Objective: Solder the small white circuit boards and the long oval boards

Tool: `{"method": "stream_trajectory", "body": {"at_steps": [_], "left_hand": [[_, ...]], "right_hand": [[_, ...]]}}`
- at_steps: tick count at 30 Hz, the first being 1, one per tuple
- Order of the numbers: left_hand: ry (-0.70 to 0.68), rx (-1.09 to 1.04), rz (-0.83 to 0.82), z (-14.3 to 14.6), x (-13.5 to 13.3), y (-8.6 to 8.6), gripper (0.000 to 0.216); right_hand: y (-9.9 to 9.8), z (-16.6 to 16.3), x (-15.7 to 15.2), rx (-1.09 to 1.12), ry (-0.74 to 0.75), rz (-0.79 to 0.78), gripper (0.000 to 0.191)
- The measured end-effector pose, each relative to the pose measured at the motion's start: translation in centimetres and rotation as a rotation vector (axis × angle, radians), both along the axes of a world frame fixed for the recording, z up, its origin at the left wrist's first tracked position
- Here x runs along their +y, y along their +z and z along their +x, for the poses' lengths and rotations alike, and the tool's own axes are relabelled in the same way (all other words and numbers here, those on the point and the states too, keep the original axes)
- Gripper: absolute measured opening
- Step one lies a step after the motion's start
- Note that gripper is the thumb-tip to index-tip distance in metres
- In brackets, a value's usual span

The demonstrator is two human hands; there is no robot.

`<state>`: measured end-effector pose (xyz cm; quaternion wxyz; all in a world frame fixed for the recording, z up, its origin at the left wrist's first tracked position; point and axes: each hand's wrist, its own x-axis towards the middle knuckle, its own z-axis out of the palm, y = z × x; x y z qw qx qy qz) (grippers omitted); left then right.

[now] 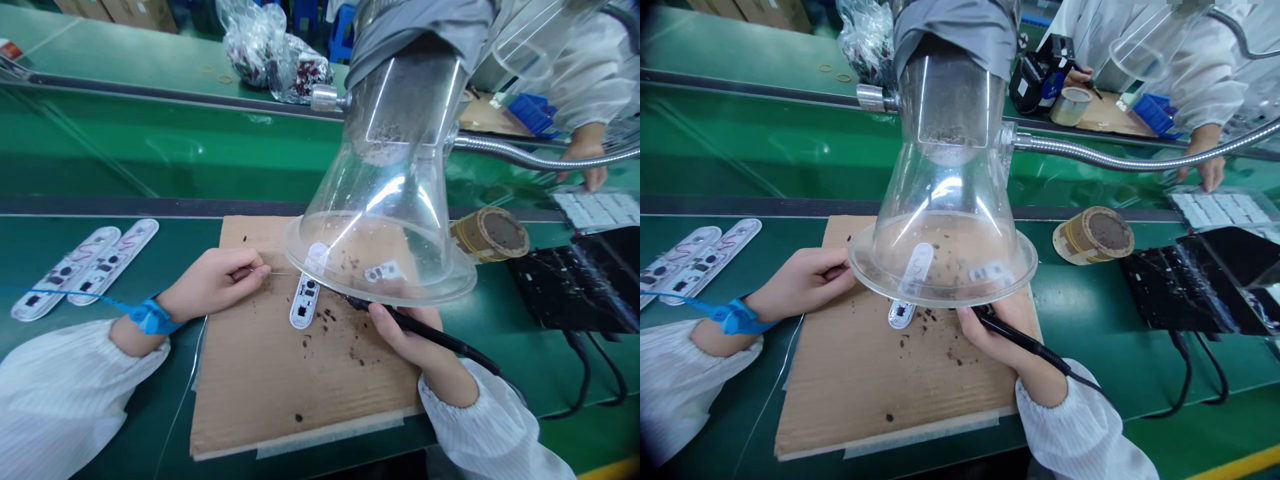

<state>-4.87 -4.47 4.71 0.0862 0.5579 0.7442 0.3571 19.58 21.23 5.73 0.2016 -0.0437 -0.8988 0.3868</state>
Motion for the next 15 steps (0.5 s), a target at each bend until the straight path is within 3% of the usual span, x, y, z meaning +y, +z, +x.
{"method": "stream_trajectory", "body": {"at_steps": [11, 15], "left_hand": [[-0.013, 0.018, 0.006, -0.11, -0.20, -0.25, 0.029], [-0.014, 0.021, -0.011, -0.17, -0.26, -0.28, 0.029]], "right_hand": [[0.00, 0.00, 0.06, -0.022, -0.013, 0.005, 0.026], [0.21, -0.19, 0.16, -0.025, 0.012, -0.006, 0.016]]}}
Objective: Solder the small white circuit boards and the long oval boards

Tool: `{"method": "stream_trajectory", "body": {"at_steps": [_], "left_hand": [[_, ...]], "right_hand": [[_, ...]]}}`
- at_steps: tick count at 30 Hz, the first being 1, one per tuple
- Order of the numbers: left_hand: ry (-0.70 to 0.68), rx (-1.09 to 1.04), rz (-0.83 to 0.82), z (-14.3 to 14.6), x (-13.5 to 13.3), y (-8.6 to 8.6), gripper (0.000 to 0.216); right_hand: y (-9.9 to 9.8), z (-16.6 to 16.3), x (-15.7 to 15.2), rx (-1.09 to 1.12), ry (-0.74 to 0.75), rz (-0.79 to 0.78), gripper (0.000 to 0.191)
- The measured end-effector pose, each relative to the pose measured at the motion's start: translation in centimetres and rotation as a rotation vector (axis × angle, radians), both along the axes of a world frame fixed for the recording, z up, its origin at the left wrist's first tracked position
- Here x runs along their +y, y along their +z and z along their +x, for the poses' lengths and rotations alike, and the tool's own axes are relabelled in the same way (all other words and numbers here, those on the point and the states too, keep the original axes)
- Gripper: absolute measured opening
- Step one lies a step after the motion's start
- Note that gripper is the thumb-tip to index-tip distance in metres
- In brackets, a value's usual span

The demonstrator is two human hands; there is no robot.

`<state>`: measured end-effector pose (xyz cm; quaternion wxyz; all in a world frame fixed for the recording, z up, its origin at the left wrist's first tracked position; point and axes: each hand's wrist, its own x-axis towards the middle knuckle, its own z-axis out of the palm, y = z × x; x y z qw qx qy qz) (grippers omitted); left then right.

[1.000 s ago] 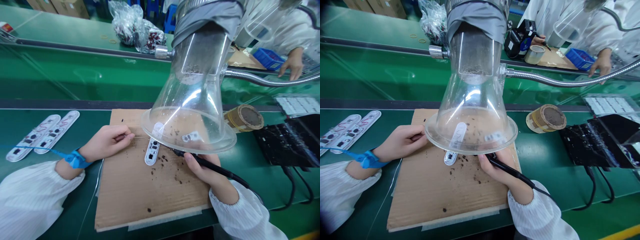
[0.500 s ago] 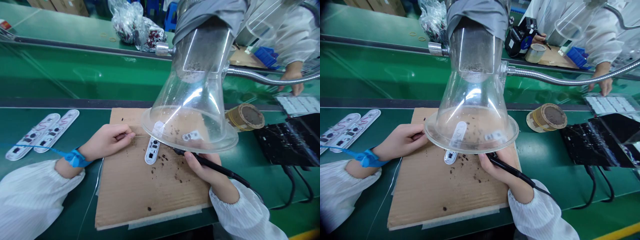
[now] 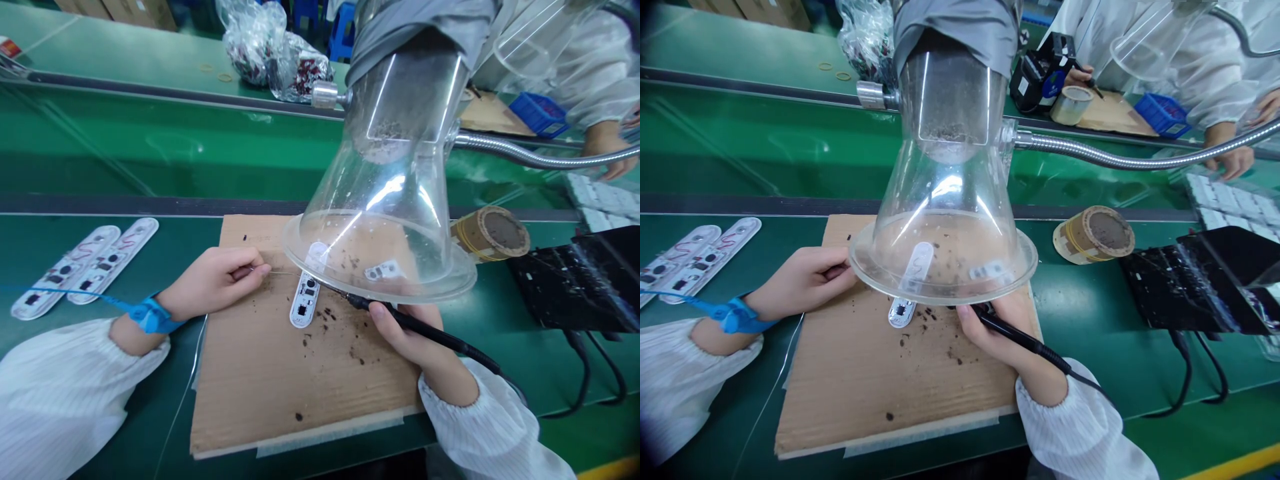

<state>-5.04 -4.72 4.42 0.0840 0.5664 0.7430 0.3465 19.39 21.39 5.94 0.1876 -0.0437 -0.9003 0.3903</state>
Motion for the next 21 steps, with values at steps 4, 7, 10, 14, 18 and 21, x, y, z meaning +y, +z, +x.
{"method": "stream_trajectory", "body": {"at_steps": [4, 7, 10, 14, 18, 21], "left_hand": [[0.000, 0.003, -0.020, -0.07, -0.03, -0.04, 0.029], [0.004, -0.005, -0.038, -0.09, -0.06, -0.04, 0.029], [0.008, -0.011, -0.050, -0.05, -0.05, 0.02, 0.031], [0.007, -0.018, -0.055, 0.01, 0.02, 0.09, 0.029], [0.003, -0.018, -0.049, 0.02, 0.06, 0.16, 0.030], [0.002, -0.022, -0.049, -0.01, 0.04, 0.19, 0.029]], "right_hand": [[0.18, -0.19, 0.07, -0.001, 0.032, -0.016, 0.010], [0.31, -0.28, 0.02, 0.009, 0.031, -0.026, 0.012], [0.35, -0.30, -0.02, 0.010, 0.032, -0.019, 0.016], [0.33, -0.31, -0.01, 0.015, 0.035, -0.020, 0.011], [0.38, -0.37, 0.01, 0.016, 0.033, -0.016, 0.008], [0.41, -0.39, 0.02, 0.014, 0.037, -0.010, 0.009]]}}
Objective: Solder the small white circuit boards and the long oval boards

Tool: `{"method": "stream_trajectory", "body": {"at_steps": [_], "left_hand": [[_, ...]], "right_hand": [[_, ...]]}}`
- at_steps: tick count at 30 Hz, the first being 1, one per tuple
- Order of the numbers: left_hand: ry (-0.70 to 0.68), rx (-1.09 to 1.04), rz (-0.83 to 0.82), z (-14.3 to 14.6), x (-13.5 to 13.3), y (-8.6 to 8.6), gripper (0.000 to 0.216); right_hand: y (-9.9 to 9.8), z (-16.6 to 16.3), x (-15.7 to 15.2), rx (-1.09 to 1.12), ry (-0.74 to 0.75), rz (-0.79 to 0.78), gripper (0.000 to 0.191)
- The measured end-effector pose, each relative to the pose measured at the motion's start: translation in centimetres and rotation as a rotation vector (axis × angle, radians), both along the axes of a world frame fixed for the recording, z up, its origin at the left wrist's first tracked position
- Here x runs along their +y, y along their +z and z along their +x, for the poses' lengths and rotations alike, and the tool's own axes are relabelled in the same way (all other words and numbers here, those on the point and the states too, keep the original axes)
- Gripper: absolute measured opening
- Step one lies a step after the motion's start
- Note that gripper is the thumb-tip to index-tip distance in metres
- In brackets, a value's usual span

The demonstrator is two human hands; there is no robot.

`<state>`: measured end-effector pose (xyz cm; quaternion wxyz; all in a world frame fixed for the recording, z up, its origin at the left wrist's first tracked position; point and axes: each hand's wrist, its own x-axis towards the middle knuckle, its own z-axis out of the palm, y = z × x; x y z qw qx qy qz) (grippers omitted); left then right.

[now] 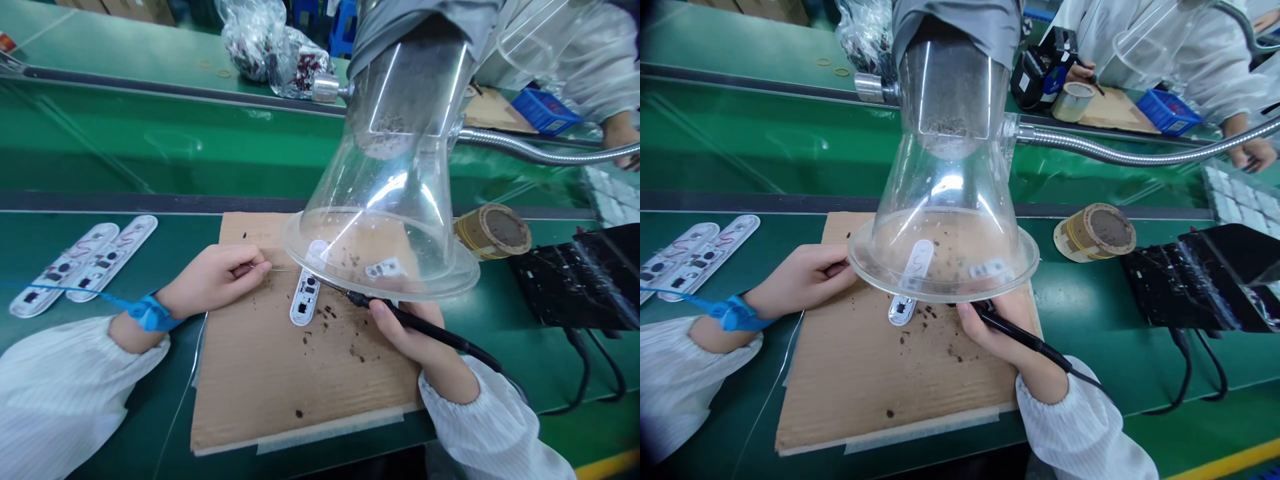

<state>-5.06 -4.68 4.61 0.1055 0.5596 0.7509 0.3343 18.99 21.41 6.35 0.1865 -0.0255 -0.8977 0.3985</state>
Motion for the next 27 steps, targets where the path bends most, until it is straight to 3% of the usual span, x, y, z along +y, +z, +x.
{"method": "stream_trajectory", "body": {"at_steps": [14, 27], "left_hand": [[0.006, -0.004, -0.034, -0.13, 0.07, -0.01, 0.030], [0.007, -0.001, -0.042, -0.06, 0.03, -0.01, 0.030]], "right_hand": [[0.19, -0.15, 0.02, 0.031, 0.035, -0.022, 0.020], [0.10, -0.11, 0.04, 0.034, 0.041, -0.001, 0.020]]}}
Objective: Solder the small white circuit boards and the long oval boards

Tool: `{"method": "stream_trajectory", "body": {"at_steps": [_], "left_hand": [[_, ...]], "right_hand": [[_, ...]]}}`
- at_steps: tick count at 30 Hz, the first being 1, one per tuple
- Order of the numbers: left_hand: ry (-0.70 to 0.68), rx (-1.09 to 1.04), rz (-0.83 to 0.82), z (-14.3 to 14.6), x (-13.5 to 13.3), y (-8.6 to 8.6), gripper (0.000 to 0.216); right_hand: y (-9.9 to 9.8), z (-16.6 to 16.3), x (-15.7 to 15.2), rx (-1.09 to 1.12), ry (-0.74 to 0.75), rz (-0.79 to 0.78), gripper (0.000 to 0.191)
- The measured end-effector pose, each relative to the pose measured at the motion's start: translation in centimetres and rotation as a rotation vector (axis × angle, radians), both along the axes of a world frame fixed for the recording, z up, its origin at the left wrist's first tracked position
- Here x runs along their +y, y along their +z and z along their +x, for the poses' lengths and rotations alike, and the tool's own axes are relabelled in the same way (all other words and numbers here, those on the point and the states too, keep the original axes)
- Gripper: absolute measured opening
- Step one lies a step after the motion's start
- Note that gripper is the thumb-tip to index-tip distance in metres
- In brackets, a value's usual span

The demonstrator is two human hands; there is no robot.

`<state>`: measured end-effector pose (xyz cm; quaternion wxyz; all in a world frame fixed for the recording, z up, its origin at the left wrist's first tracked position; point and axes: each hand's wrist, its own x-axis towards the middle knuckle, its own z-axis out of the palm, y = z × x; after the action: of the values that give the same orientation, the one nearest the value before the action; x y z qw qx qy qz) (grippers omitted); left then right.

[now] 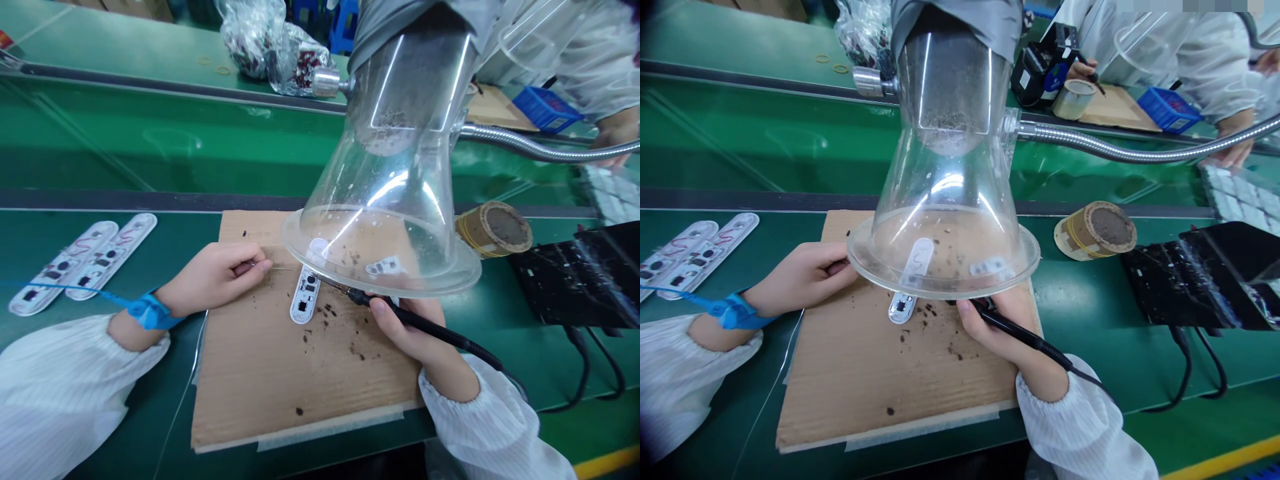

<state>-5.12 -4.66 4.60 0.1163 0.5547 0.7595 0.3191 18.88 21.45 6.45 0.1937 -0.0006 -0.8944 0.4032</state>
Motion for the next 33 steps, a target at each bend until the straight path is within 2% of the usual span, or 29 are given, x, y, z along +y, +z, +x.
{"method": "stream_trajectory", "body": {"at_steps": [9, 14, 18, 22, 27, 33], "left_hand": [[0.000, 0.003, 0.015, 0.0, 0.0, 0.0, 0.029], [0.004, 0.002, 0.055, 0.2, 0.0, 0.4, 0.029], [0.018, 0.039, 0.130, 0.2, -0.2, 0.4, 0.028], [0.007, 0.031, 0.148, 0.0, -0.3, 0.4, 0.023], [-0.056, 0.042, 0.123, 0.1, -0.2, 0.7, 0.024], [0.002, 0.048, 0.129, 0.2, -0.2, 0.7, 0.023]], "right_hand": [[-0.6, 0.8, -0.1, 0.038, -0.104, -0.052, 0.012], [-1.5, 1.3, -0.1, 0.121, -0.232, -0.127, 0.020], [-2.3, 1.3, -0.1, 0.156, -0.276, -0.227, 0.023], [-2.7, 1.3, 0.0, 0.124, -0.288, -0.253, 0.029], [-2.5, 1.4, 0.0, 0.125, -0.270, -0.235, 0.027], [-2.2, 1.4, 0.1, 0.077, -0.228, -0.194, 0.032]]}}
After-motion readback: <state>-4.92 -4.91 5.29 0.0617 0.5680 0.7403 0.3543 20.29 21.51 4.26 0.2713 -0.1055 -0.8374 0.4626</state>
